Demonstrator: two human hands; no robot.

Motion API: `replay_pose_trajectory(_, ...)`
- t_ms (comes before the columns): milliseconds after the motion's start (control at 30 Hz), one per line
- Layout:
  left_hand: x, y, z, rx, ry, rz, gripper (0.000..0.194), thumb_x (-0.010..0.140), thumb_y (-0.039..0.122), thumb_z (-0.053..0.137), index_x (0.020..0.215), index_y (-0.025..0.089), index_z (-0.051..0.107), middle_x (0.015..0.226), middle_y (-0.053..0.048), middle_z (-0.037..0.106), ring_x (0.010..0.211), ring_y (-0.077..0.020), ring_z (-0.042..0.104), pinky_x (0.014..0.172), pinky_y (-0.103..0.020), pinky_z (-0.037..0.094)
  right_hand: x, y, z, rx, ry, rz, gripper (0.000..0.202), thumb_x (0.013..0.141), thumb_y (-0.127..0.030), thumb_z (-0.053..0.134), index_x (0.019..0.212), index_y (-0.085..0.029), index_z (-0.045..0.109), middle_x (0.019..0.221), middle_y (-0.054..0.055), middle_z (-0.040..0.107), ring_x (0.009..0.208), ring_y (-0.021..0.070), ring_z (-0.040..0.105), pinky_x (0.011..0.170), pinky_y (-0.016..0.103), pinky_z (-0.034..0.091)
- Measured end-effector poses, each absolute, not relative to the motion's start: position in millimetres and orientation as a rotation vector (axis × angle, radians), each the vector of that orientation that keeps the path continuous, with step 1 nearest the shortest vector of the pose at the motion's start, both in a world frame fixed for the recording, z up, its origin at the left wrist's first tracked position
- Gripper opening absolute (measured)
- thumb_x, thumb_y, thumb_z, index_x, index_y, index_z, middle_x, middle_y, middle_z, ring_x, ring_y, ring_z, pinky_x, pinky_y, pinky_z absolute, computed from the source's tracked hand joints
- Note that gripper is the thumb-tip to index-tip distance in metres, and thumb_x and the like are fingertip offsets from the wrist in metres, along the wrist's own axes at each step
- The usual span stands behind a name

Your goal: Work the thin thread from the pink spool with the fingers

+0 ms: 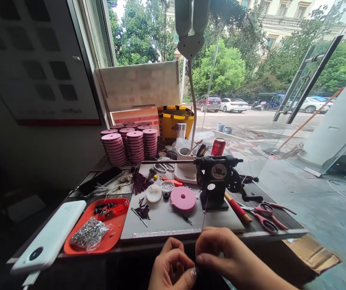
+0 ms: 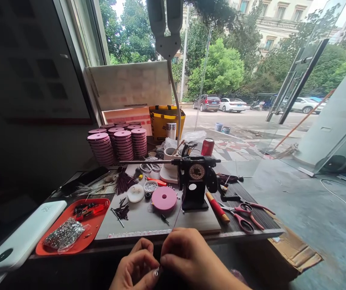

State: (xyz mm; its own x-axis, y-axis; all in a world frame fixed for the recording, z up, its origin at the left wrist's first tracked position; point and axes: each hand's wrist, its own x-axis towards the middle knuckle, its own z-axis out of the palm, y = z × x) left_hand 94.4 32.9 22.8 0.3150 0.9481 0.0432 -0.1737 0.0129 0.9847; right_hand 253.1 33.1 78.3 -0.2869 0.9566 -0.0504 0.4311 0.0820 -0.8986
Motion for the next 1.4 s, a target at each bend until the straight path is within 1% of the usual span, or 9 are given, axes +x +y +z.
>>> replay_pose_trajectory(67, 94, 33, 25, 1.159, 0.825, 1.006, 0.003, 0.056, 0.014, 0.062, 0.054, 0.016, 0.063, 0.072, 0.001, 0.038, 0.054, -0.0074, 0.033, 0.047, -0.022, 0.02, 251, 31, 75, -1.36, -1.667, 1.217, 0.006, 0.065, -0.016, 0.058, 0.061, -0.013, 0.061, 0.058, -0.003, 0.05, 0.058, 0.0103, 0.045, 0.053, 0.019, 0.033)
replay_pose_trajectory(167, 94, 32, 28, 1.1, 0.857, 0.937, 0.022, 0.046, 0.001, 0.047, 0.052, 0.016, 0.062, 0.073, 0.002, 0.039, 0.054, -0.0066, 0.034, 0.047, -0.023, 0.019, 249, 29, 76, -1.363, -1.583, 1.259, 0.006, 0.062, -0.019, 0.059, 0.06, -0.014, 0.061, 0.059, -0.002, 0.052, 0.06, 0.0119, 0.047, 0.056, 0.02, 0.035)
replay_pose_trajectory(633, 97, 32, 32, 1.071, 0.87, 0.981, 0.028, 0.042, 0.003, 0.039, 0.05, 0.015, 0.062, 0.068, 0.003, 0.039, 0.053, -0.0067, 0.033, 0.047, -0.024, 0.016, 248, 26, 81, -1.397, -1.832, 1.087, 0.01, 0.063, -0.007, 0.057, 0.063, -0.012, 0.066, 0.058, -0.002, 0.053, 0.057, 0.0094, 0.046, 0.053, 0.018, 0.032)
replay_pose_trajectory(767, 96, 32, 30, 1.06, 0.828, 0.984, 0.022, 0.045, 0.0, 0.049, 0.052, 0.016, 0.063, 0.069, 0.003, 0.04, 0.052, -0.0057, 0.033, 0.046, -0.022, 0.017, 246, 26, 81, -1.39, -1.933, 1.005, 0.012, 0.063, -0.006, 0.056, 0.063, -0.013, 0.066, 0.059, -0.002, 0.054, 0.056, 0.0098, 0.046, 0.053, 0.019, 0.033)
replay_pose_trajectory(867, 96, 33, 24, 1.029, 0.767, 1.004, 0.005, 0.053, 0.013, 0.069, 0.054, 0.015, 0.065, 0.073, 0.002, 0.04, 0.053, -0.0053, 0.035, 0.044, -0.02, 0.02, 244, 26, 81, -1.38, -1.941, 1.007, 0.013, 0.062, -0.005, 0.055, 0.062, -0.014, 0.065, 0.058, -0.003, 0.052, 0.054, 0.0091, 0.044, 0.051, 0.019, 0.032)
replay_pose_trajectory(1000, 98, 34, 16, 0.896, 0.691, 0.98, 0.02, 0.055, 0.03, 0.077, 0.054, 0.015, 0.065, 0.071, 0.003, 0.04, 0.047, -0.0021, 0.036, 0.04, -0.018, 0.021, 248, 25, 80, -1.323, -1.796, 1.116, 0.005, 0.064, -0.011, 0.056, 0.064, -0.013, 0.061, 0.059, -0.002, 0.051, 0.056, 0.01, 0.043, 0.052, 0.02, 0.032)
replay_pose_trajectory(1167, 98, 34, 19, 0.625, 0.632, 0.865, 0.02, 0.05, 0.026, 0.081, 0.054, 0.014, 0.065, 0.063, 0.005, 0.044, 0.038, 0.0019, 0.037, 0.037, -0.015, 0.024, 254, 17, 49, -1.183, -1.336, 1.498, 0.028, 0.067, -0.04, 0.065, 0.067, -0.013, 0.059, 0.06, -0.003, 0.052, 0.057, 0.0096, 0.045, 0.054, 0.02, 0.033)
replay_pose_trajectory(1300, 99, 31, 24, 0.479, 0.639, 0.803, 0.021, 0.047, 0.022, 0.082, 0.055, 0.014, 0.064, 0.057, 0.005, 0.047, 0.038, 0.0001, 0.043, 0.039, -0.012, 0.027, 245, 13, 13, -0.976, -1.031, 1.833, 0.038, 0.052, -0.043, 0.076, 0.069, -0.011, 0.063, 0.065, 0.003, 0.064, 0.056, 0.0098, 0.054, 0.056, 0.021, 0.035)
replay_pose_trajectory(1400, 100, 28, 27, 0.458, 0.653, 0.816, 0.022, 0.046, 0.022, 0.083, 0.055, 0.014, 0.064, 0.054, 0.006, 0.047, 0.037, 0.0002, 0.042, 0.04, -0.012, 0.03, 237, 13, 3, -0.941, -0.953, 1.869, 0.037, 0.052, -0.042, 0.077, 0.066, -0.011, 0.063, 0.063, 0.004, 0.065, 0.049, 0.0076, 0.053, 0.051, 0.02, 0.034)
